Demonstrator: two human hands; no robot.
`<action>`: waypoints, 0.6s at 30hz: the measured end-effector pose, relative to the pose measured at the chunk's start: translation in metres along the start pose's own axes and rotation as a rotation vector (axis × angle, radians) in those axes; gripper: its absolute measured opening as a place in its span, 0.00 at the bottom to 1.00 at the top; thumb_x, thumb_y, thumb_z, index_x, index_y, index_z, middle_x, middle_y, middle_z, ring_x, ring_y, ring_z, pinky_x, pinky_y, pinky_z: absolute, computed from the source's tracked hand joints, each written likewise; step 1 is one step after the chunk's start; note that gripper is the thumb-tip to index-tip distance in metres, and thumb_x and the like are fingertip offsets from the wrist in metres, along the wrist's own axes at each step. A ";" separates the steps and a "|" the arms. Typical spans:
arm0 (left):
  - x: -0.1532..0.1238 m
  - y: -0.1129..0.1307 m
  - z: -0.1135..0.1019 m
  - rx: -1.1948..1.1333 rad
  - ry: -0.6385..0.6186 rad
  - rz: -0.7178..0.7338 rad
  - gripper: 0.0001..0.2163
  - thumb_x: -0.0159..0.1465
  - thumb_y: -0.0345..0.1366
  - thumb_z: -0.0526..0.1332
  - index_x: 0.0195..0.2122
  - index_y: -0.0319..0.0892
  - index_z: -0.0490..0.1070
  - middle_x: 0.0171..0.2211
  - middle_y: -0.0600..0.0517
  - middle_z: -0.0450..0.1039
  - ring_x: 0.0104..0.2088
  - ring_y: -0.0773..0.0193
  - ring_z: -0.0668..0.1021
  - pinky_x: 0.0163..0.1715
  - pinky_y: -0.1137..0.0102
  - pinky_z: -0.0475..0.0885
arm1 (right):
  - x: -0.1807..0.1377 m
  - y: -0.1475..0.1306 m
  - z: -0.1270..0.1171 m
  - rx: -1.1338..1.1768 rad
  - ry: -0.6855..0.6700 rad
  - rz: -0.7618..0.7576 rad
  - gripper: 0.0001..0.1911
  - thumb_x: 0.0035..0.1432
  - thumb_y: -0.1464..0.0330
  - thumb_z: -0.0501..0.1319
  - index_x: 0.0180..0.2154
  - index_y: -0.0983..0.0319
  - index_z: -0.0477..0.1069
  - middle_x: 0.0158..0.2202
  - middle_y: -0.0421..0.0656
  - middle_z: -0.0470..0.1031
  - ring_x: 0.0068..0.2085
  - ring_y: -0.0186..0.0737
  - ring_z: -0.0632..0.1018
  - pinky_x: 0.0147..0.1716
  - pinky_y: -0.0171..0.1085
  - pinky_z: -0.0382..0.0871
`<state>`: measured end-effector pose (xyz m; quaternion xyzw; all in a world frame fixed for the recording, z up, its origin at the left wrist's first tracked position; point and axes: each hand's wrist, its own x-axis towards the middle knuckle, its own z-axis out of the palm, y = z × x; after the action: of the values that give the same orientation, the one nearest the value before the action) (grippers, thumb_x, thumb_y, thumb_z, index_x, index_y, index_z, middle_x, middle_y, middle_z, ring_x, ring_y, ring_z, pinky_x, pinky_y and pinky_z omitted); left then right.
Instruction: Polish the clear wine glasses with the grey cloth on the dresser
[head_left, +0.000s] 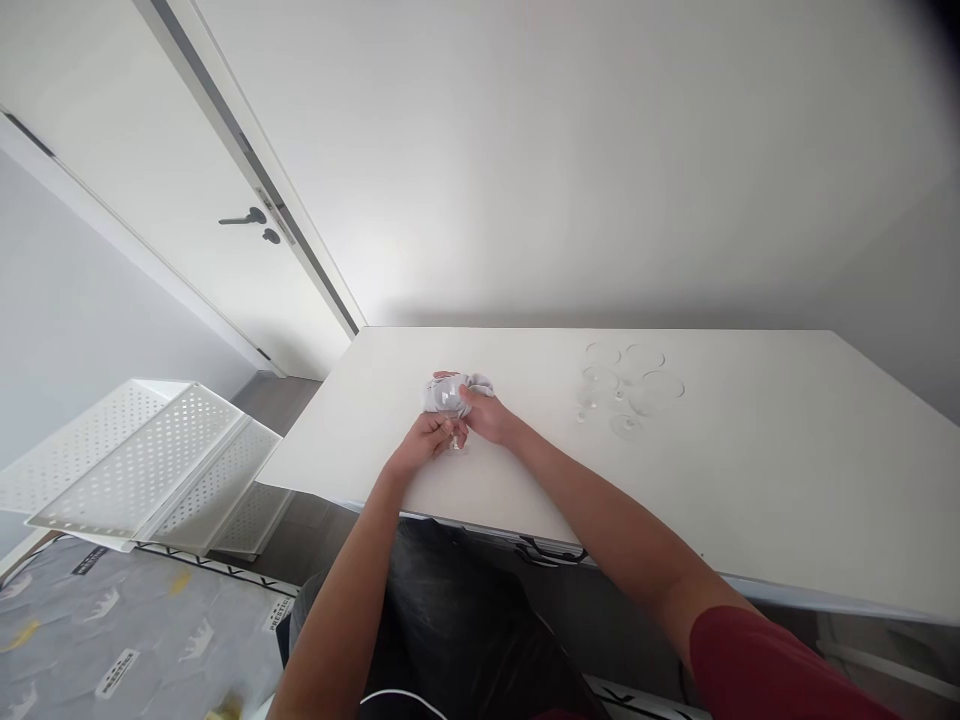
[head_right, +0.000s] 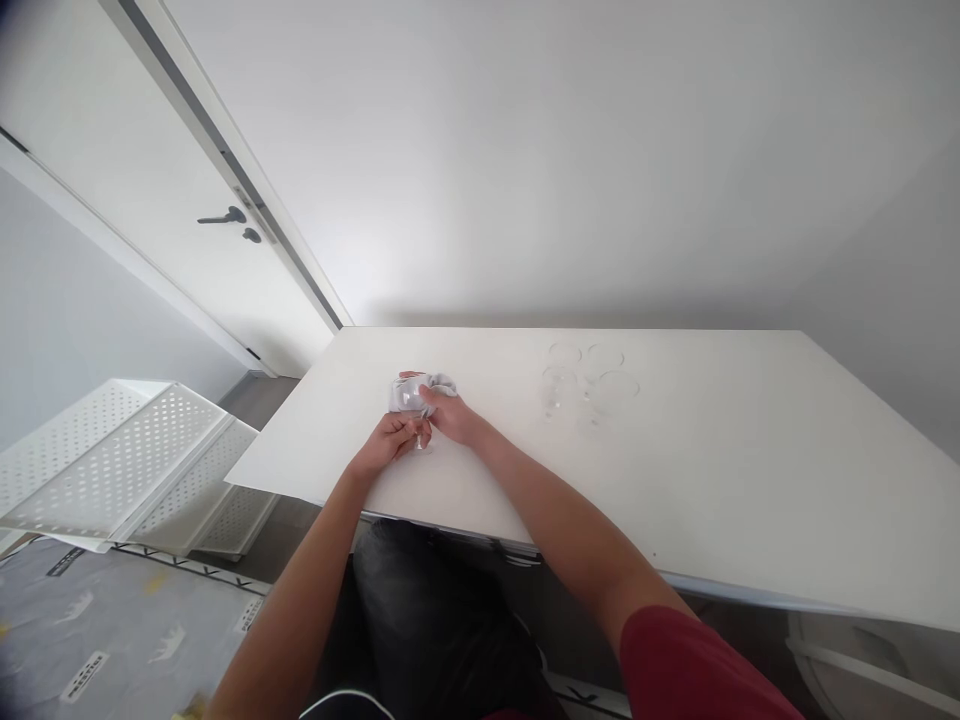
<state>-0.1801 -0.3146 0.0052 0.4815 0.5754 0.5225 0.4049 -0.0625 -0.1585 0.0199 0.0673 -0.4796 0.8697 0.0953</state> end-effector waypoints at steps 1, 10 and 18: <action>-0.001 0.001 0.000 -0.029 0.005 -0.002 0.26 0.69 0.60 0.59 0.38 0.38 0.78 0.27 0.50 0.75 0.15 0.75 0.56 0.21 0.70 0.53 | 0.001 0.000 0.000 0.039 -0.005 0.004 0.35 0.66 0.45 0.60 0.64 0.59 0.64 0.30 0.41 0.77 0.25 0.41 0.74 0.27 0.44 0.77; 0.003 0.000 0.006 0.268 0.540 -0.006 0.22 0.69 0.56 0.60 0.31 0.40 0.77 0.35 0.49 0.79 0.22 0.69 0.63 0.23 0.69 0.57 | 0.000 0.009 0.020 -0.208 0.270 -0.289 0.30 0.69 0.53 0.57 0.69 0.51 0.63 0.63 0.45 0.73 0.51 0.45 0.76 0.50 0.45 0.74; 0.001 -0.003 0.009 0.363 0.537 0.042 0.19 0.70 0.49 0.61 0.28 0.41 0.77 0.31 0.50 0.78 0.26 0.64 0.72 0.26 0.70 0.62 | 0.002 0.011 0.026 -0.335 0.337 -0.305 0.32 0.66 0.49 0.62 0.67 0.51 0.66 0.65 0.47 0.69 0.59 0.49 0.72 0.45 0.42 0.74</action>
<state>-0.1719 -0.3113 0.0013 0.4027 0.7355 0.5279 0.1352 -0.0664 -0.1857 0.0252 -0.0236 -0.5785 0.7527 0.3134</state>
